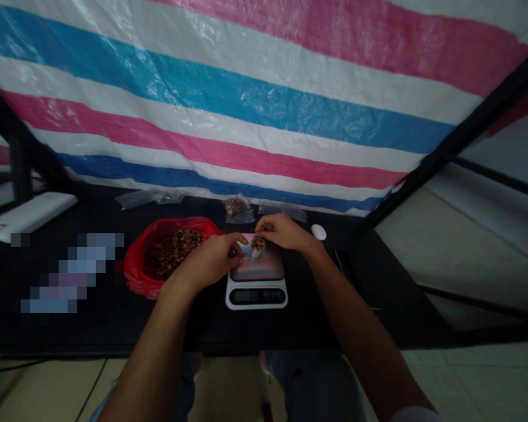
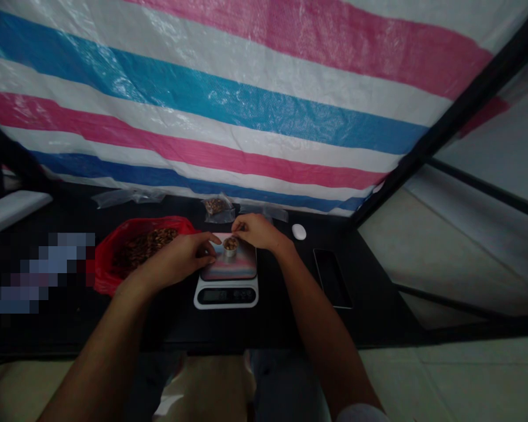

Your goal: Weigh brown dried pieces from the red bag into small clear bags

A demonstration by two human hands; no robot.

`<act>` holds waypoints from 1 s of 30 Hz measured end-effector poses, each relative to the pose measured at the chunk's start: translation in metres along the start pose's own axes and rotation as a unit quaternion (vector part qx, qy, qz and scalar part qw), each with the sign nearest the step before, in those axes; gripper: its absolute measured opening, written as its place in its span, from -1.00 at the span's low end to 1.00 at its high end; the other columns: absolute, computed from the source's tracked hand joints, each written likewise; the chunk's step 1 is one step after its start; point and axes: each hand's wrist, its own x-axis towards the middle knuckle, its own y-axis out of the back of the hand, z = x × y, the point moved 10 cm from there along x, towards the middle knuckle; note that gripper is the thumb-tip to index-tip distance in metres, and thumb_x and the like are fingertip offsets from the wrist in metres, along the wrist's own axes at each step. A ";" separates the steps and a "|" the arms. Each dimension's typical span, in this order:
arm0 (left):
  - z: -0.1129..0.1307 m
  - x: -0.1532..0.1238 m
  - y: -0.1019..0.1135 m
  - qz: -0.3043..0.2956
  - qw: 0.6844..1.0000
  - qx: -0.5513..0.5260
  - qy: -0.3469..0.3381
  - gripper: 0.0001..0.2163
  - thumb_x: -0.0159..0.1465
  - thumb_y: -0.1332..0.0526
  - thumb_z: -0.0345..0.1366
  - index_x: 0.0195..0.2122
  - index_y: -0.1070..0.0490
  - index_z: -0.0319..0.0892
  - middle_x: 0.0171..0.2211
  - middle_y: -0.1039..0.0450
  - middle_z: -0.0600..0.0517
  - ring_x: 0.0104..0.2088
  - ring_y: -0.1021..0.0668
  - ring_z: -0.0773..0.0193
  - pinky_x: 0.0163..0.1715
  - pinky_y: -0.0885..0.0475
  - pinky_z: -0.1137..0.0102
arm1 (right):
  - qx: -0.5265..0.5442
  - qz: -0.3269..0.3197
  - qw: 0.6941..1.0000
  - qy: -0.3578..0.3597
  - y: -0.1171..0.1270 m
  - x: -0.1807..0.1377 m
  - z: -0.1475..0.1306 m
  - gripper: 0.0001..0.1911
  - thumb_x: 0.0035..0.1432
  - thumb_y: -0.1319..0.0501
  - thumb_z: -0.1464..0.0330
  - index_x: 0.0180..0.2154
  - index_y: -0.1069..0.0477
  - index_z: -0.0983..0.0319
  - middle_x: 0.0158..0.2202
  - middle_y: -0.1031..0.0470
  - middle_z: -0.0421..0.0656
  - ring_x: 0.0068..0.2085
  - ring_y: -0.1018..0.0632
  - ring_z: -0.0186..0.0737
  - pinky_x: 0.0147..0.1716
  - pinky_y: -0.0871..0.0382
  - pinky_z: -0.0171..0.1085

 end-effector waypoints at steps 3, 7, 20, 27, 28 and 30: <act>0.011 -0.001 0.015 0.053 0.998 -0.018 -0.025 -0.74 0.29 -0.21 -0.43 -0.02 -0.53 -0.12 -0.19 -0.68 0.02 -0.18 -0.68 0.17 -0.18 -0.47 0.37 | 0.025 0.042 0.999 0.013 0.011 -0.008 -0.002 -0.89 0.18 -0.30 0.51 -0.27 -0.61 0.27 -0.29 -0.64 -0.14 -0.30 -0.56 -0.27 -0.26 -0.37 -0.29; 0.031 -0.004 0.036 0.145 0.985 -0.061 -0.071 -0.79 0.35 -0.24 -0.30 -0.03 -0.55 -0.13 -0.13 -0.69 -0.01 -0.10 -0.68 0.14 -0.07 -0.49 0.34 | 0.099 0.117 0.987 0.040 0.027 -0.026 -0.010 -0.89 0.19 -0.32 0.40 -0.23 -0.62 0.24 -0.22 -0.67 -0.13 -0.21 -0.61 -0.21 -0.18 -0.43 -0.24; 0.044 0.003 0.009 0.101 0.988 -0.024 -0.118 -0.76 0.33 -0.24 -0.40 -0.02 -0.58 -0.05 -0.12 -0.65 0.05 -0.20 -0.62 0.20 -0.11 -0.46 0.32 | 0.159 0.125 0.978 0.041 0.009 -0.040 -0.007 -0.84 0.17 -0.29 0.42 -0.24 -0.67 0.22 -0.29 -0.69 -0.14 -0.28 -0.61 -0.22 -0.24 -0.44 -0.25; 0.043 0.000 0.009 0.110 0.985 -0.010 -0.132 -0.77 0.34 -0.25 -0.39 -0.03 -0.59 -0.06 -0.11 -0.60 0.01 -0.24 -0.60 0.23 -0.13 -0.47 0.32 | 0.143 0.115 0.982 0.048 0.009 -0.042 -0.013 -0.86 0.18 -0.30 0.42 -0.26 -0.65 0.24 -0.30 -0.67 -0.13 -0.28 -0.59 -0.23 -0.24 -0.41 -0.26; 0.043 -0.001 0.011 0.114 0.985 -0.012 -0.129 -0.79 0.34 -0.25 -0.38 -0.04 -0.59 -0.07 -0.11 -0.61 0.01 -0.22 -0.61 0.22 -0.13 -0.47 0.31 | 0.139 0.115 0.982 0.052 0.009 -0.042 -0.015 -0.88 0.18 -0.31 0.40 -0.26 -0.65 0.23 -0.31 -0.67 -0.14 -0.29 -0.58 -0.24 -0.24 -0.40 -0.27; 0.042 -0.003 0.017 0.125 0.984 -0.019 -0.125 -0.82 0.36 -0.24 -0.33 -0.07 -0.59 -0.10 -0.09 -0.62 -0.02 -0.15 -0.62 0.18 -0.06 -0.48 0.30 | 0.132 0.115 0.982 0.065 0.010 -0.043 -0.019 -0.88 0.20 -0.31 0.38 -0.27 -0.65 0.22 -0.31 -0.66 -0.14 -0.28 -0.58 -0.24 -0.24 -0.40 -0.27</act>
